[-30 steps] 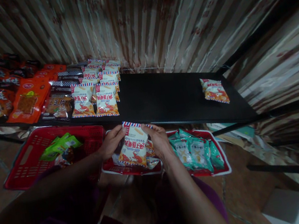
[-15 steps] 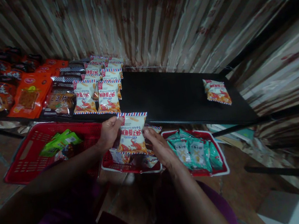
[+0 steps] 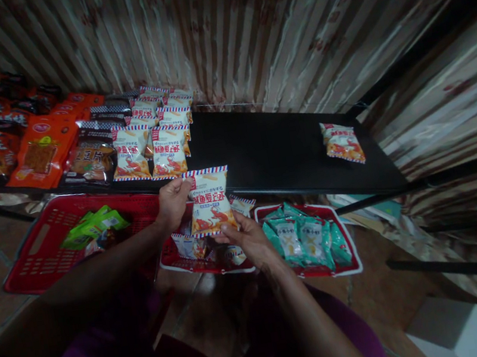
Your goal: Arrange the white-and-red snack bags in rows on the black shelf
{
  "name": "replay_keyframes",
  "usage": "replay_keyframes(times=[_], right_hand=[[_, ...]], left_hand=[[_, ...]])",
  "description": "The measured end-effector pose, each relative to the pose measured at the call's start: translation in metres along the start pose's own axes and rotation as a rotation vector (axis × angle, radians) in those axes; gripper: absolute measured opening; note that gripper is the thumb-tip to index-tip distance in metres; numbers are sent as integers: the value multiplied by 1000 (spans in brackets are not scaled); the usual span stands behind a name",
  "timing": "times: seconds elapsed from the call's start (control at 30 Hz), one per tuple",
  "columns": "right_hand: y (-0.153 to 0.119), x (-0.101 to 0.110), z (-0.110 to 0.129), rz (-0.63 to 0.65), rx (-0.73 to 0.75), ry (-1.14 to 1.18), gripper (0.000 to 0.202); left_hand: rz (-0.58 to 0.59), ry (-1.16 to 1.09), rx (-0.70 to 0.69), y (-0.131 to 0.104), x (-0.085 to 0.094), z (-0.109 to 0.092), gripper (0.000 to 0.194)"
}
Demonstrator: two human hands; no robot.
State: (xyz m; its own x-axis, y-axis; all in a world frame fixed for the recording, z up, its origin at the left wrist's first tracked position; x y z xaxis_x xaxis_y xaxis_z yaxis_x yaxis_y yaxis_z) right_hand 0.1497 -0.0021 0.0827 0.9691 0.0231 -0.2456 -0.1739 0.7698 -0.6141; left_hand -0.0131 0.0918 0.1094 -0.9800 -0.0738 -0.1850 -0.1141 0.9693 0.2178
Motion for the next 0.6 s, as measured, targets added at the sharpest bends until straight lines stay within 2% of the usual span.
replay_keyframes(times=[0.33,0.6], right_hand=[[-4,-5,1,16,-15,-75,37],[-6,-4,11,-21,24,-16,41]], left_hand=[[13,-36,14,2,4,0,33],[146,-151,145,-10,-4,-5,31]])
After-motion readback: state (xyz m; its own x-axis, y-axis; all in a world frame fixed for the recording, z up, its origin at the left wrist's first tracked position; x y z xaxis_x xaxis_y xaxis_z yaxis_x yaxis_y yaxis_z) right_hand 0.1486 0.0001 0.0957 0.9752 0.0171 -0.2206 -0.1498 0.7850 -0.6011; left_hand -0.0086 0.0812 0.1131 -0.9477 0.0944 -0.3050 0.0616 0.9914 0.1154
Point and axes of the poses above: each hand's wrist, its own y-axis towards the middle knuckle, its own x-axis out of the back of the hand, z = x × y, the point moved 7 cm from there along y, towards the middle knuckle, and after that the axes turned 13 degrees about -x, right-handed, at the moved point
